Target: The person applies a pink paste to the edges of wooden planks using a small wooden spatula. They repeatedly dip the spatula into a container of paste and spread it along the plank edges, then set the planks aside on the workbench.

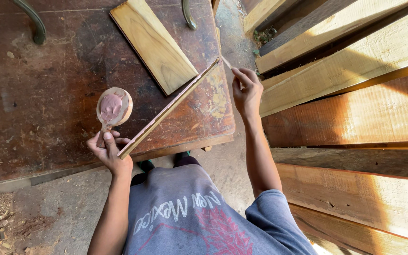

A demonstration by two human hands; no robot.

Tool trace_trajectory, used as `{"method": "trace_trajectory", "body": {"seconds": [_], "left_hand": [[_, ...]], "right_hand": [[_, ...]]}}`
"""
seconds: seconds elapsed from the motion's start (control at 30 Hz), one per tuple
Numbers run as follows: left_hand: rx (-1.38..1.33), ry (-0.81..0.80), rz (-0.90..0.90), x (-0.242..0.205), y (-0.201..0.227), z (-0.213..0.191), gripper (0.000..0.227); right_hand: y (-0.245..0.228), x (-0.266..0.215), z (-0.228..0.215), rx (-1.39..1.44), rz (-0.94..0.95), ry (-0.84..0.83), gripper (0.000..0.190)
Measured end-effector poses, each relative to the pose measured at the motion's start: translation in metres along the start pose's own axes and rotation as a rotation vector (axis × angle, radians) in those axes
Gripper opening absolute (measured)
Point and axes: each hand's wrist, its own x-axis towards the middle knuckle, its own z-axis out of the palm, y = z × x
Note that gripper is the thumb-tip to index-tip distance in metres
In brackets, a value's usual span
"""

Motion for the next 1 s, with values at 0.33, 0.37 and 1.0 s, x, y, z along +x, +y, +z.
{"method": "trace_trajectory", "body": {"seconds": [0.33,0.37,1.0], "left_hand": [[-0.006,0.014,-0.021,0.002,0.0,0.0,0.022],[-0.01,0.017,-0.025,0.001,0.002,-0.001,0.022],[-0.042,-0.021,-0.001,0.001,0.0,0.004,0.026]], "right_hand": [[0.017,-0.038,0.036,0.315,0.13,-0.039,0.022],[0.015,-0.046,0.04,0.304,0.142,-0.074,0.018],[-0.008,-0.019,0.015,0.169,0.039,-0.103,0.022]]}}
